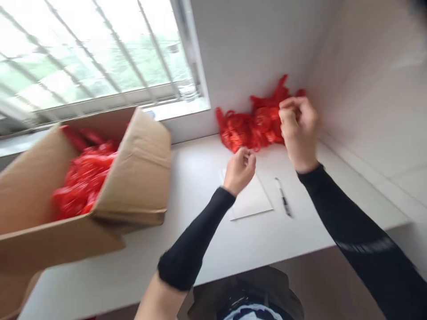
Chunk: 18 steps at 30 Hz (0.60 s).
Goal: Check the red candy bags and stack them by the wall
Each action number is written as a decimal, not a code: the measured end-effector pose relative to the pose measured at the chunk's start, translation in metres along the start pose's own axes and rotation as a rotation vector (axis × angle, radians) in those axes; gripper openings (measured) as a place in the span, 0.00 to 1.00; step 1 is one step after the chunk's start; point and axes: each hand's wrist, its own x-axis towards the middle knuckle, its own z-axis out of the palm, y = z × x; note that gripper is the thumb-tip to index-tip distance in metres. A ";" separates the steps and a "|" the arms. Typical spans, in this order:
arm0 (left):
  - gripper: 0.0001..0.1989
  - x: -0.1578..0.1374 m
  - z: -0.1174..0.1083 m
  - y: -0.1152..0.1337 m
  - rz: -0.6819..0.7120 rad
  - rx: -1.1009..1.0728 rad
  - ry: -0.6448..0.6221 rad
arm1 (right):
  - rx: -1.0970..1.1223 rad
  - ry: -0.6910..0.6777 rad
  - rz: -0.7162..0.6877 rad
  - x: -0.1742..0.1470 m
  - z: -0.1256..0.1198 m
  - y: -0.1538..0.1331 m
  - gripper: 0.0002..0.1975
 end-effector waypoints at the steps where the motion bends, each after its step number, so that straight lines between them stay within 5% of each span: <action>1: 0.06 0.027 -0.010 -0.020 -0.054 0.032 0.063 | 0.058 -0.125 0.036 -0.031 -0.001 -0.017 0.06; 4: 0.06 0.080 -0.027 -0.065 -0.162 0.115 0.192 | 0.203 -0.626 0.081 -0.121 -0.006 -0.067 0.02; 6: 0.09 0.095 -0.031 -0.080 -0.207 0.145 0.243 | 0.313 -0.791 0.139 -0.162 -0.001 -0.091 0.01; 9: 0.11 0.100 -0.033 -0.093 -0.250 0.149 0.280 | 0.362 -0.836 0.237 -0.183 0.015 -0.102 0.05; 18: 0.15 0.116 -0.048 -0.122 -0.381 0.010 0.330 | 0.419 -0.882 0.369 -0.176 0.035 -0.096 0.08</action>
